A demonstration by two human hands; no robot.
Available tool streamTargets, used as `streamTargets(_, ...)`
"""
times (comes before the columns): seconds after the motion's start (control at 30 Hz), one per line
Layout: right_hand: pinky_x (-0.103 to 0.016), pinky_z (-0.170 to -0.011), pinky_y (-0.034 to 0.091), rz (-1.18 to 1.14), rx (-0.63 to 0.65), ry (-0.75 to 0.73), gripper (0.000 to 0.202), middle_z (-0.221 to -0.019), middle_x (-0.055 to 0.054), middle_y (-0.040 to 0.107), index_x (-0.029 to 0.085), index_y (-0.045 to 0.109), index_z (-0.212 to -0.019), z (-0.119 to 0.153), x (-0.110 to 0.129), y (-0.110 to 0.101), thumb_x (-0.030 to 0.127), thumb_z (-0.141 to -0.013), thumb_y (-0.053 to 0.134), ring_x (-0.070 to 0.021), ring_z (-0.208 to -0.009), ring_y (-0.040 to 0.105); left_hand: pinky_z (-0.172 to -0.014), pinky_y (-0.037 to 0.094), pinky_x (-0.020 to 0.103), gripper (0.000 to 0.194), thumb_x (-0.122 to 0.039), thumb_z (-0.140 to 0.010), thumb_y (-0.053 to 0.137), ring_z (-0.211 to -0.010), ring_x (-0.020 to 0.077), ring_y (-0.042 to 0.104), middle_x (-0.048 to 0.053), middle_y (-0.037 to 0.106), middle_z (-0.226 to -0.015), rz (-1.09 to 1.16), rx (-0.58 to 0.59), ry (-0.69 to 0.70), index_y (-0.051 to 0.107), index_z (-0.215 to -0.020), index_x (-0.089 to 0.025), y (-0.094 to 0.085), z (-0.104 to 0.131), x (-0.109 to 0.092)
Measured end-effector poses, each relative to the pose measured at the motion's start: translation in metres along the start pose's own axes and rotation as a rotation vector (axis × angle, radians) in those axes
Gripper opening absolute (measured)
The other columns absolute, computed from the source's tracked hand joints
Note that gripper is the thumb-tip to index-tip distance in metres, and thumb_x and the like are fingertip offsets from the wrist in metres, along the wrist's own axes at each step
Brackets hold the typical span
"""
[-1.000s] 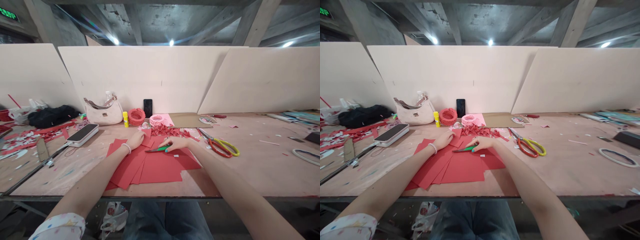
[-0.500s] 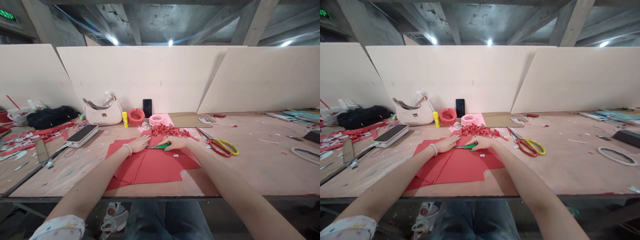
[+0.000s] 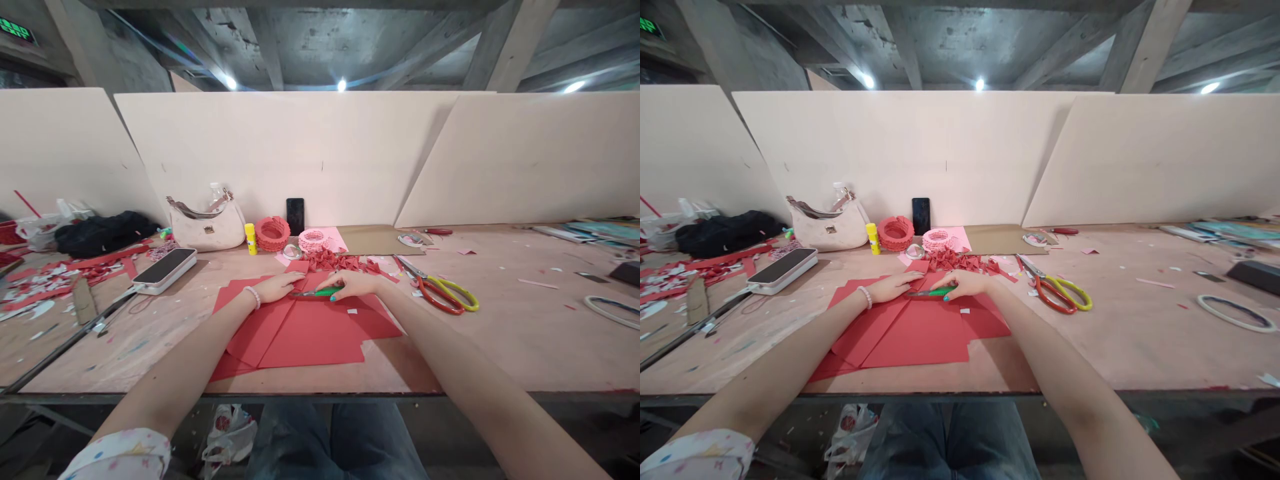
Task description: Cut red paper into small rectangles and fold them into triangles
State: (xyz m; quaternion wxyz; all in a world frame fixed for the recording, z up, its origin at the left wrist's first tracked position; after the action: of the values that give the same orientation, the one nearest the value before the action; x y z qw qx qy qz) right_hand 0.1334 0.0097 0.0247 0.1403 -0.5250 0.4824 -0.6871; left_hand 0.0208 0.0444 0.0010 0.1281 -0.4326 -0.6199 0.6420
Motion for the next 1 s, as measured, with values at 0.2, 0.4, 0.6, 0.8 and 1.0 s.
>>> streamTargets(0.2, -0.024, -0.076, 0.04, 0.037, -0.014, 0.009, 0.043, -0.104, -0.004, 0.062, 0.021, 0.057, -0.113, -0.001, -0.005, 0.0, 0.016, -0.071, 0.057, -0.0167, -0.089, 0.055, -0.1, 0.03, 0.029, 0.045, -0.015, -0.08, 0.034, -0.12, 0.0167, 0.037, 0.002, 0.041, -0.132, -0.002, 0.017, 0.013, 0.042, -0.124, -0.02, 0.003, -0.001, 0.001)
streamTargets(0.4, -0.025, -0.078, 0.04, 0.073, -0.047, 0.041, 0.046, -0.111, -0.002, 0.061, 0.024, 0.054, -0.117, 0.001, -0.015, -0.002, 0.011, -0.072, 0.052, -0.0171, -0.092, 0.055, -0.105, 0.023, 0.03, 0.045, -0.016, -0.082, 0.031, -0.124, 0.016, 0.032, 0.002, 0.037, -0.135, -0.029, 0.036, 0.037, 0.04, -0.127, -0.018, 0.007, -0.001, 0.002)
streamTargets(0.6, -0.026, -0.079, 0.041, 0.091, -0.075, 0.065, 0.048, -0.113, 0.0, 0.06, 0.026, 0.053, -0.117, 0.0, -0.021, -0.003, 0.01, -0.072, 0.051, -0.0181, -0.093, 0.056, -0.106, 0.02, 0.03, 0.047, -0.015, -0.082, 0.031, -0.126, 0.0152, 0.028, 0.002, 0.034, -0.136, -0.055, 0.058, 0.059, 0.037, -0.129, -0.017, 0.01, -0.002, 0.005)
streamTargets(0.8, -0.027, -0.082, 0.041, 0.084, -0.107, 0.083, 0.049, -0.117, 0.003, 0.057, 0.03, 0.051, -0.119, 0.002, -0.024, -0.006, 0.012, -0.073, 0.051, -0.0188, -0.099, 0.055, -0.107, 0.019, 0.029, 0.049, -0.013, -0.081, 0.033, -0.127, 0.0143, 0.026, 0.001, 0.032, -0.138, -0.071, 0.079, 0.094, 0.036, -0.129, -0.019, 0.01, 0.0, 0.0)
streamTargets(1.0, -0.031, -0.088, 0.04, 0.064, -0.147, 0.093, 0.047, -0.121, -0.001, 0.053, 0.026, 0.048, -0.121, 0.003, -0.028, -0.009, 0.025, -0.075, 0.056, -0.0213, -0.106, 0.051, -0.106, 0.019, 0.028, 0.052, -0.009, -0.078, 0.032, -0.126, 0.0139, 0.027, 0.001, 0.034, -0.137, -0.075, 0.091, 0.122, 0.036, -0.129, -0.019, 0.01, 0.0, -0.005)
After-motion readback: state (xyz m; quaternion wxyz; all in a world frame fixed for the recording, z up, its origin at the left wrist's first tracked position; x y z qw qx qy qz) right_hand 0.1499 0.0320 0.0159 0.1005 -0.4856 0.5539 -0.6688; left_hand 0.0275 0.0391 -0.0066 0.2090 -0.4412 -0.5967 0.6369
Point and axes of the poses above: each hand's wrist, its own z-axis away from the middle knuckle, its own y-axis out of the palm, x = y × z, the point moved 9 cm from there along -z, towards the middle knuckle
